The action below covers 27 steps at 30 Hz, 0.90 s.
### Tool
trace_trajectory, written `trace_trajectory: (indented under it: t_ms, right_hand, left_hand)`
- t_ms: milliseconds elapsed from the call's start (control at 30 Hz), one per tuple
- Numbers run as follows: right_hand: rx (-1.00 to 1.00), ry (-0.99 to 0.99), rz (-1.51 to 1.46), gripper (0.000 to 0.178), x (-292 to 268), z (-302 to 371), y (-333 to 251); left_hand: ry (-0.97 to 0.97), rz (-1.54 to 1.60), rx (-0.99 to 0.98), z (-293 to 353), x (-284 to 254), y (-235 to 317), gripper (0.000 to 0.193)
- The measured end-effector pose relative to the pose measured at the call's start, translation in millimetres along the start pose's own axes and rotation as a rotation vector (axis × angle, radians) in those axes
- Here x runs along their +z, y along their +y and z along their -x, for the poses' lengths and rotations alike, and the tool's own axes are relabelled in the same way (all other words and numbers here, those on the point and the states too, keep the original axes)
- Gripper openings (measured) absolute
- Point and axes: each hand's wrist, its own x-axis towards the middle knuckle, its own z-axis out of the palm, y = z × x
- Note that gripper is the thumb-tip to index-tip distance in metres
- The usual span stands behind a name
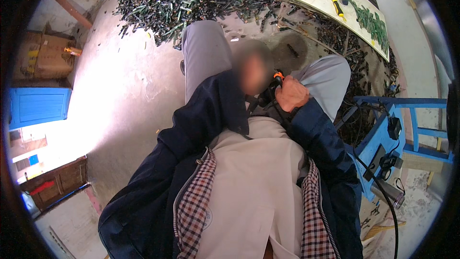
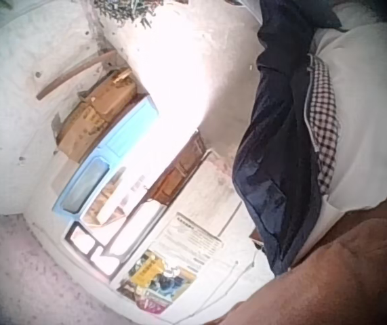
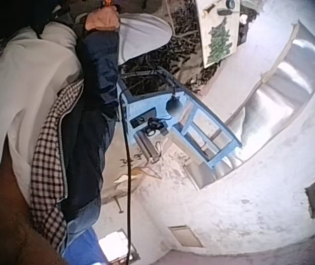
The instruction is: The person sits on the floor and uses a screwdriver and pliers to disassemble small electronic components. They repeatedly unscrew parts and strip wires, dropping the separated pieces onto a pile on the floor.
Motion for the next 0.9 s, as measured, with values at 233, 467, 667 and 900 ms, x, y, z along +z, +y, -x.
trace_trajectory:
  t_ms: [233, 467, 667, 900]
  right_hand:
    - [-0.214, 0.001, -0.012, 0.024, -19.3, -0.2, -6.5]
    - [-0.102, -0.075, 0.036, 0.031, 3.7, -2.1, 0.2]
    - [-0.056, -0.154, 0.055, 0.032, -10.3, -5.0, -16.9]
    - [-0.05, -0.132, 0.038, 0.034, -9.4, -4.5, -16.4]
  left_hand:
    - [-0.108, 0.093, -0.126, 4.1, -1.8, 8.9, 0.039]
    - [-0.133, 0.077, -0.113, 0.1, -4.2, 5.8, 0.037]
    - [-0.117, 0.073, -0.102, -1.2, -9.6, 5.4, 0.036]
    - [-0.118, 0.071, -0.098, -2.7, -11.3, 7.3, 0.035]
